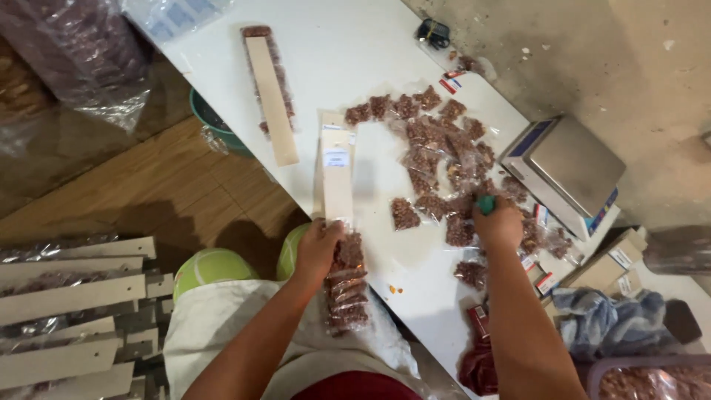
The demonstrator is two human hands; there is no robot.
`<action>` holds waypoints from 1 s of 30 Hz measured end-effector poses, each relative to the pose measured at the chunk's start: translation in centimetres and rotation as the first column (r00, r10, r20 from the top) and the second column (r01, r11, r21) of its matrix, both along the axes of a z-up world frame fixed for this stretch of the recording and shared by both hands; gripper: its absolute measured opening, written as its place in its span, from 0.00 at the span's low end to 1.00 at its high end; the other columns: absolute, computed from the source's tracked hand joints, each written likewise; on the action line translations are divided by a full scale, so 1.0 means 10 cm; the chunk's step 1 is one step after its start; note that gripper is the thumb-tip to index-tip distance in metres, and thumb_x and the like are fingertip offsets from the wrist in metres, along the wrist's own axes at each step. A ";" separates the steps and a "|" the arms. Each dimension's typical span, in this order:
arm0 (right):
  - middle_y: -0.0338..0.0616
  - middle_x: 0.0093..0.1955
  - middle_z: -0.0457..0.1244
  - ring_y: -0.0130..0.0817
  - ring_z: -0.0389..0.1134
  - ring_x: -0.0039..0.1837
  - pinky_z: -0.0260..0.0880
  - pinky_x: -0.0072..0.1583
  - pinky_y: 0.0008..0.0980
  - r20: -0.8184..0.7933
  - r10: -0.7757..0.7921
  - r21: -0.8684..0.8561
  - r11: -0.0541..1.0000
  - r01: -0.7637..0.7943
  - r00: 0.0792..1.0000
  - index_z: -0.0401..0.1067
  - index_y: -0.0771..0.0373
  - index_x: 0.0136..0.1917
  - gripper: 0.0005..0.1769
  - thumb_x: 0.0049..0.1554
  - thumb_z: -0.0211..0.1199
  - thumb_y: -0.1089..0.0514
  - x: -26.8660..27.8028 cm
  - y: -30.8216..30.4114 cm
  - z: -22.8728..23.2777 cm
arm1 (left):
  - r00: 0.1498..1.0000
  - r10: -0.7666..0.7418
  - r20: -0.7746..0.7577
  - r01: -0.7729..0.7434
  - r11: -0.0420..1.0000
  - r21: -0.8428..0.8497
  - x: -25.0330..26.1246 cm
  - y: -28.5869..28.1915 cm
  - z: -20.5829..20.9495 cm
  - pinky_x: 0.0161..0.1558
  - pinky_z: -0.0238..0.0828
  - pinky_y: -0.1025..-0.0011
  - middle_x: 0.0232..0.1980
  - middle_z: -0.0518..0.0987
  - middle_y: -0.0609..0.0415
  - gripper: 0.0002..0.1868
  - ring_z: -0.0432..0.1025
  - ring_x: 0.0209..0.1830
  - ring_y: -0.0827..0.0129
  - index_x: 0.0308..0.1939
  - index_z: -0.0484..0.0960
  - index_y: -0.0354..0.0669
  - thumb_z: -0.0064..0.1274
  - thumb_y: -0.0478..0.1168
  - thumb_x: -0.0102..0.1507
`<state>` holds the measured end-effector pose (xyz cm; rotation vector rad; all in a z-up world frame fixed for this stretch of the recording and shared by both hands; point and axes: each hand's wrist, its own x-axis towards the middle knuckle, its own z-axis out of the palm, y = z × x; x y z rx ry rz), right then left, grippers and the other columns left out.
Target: Stapling small plastic bags containing nuts onto cardboard display strips using a handheld stapler.
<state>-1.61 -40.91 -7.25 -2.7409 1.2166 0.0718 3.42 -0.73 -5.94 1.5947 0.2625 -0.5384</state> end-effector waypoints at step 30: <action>0.49 0.39 0.68 0.37 0.70 0.45 0.71 0.50 0.34 0.523 -0.609 0.814 0.565 -0.137 0.596 0.76 0.57 0.45 0.31 0.48 0.64 0.27 0.69 2.63 1.26 | 0.911 -0.008 0.411 0.082 0.983 -0.162 -0.35 -0.02 0.89 0.71 0.61 0.53 0.65 0.78 0.43 0.21 0.69 0.68 0.48 0.68 0.76 0.51 0.45 0.45 0.71</action>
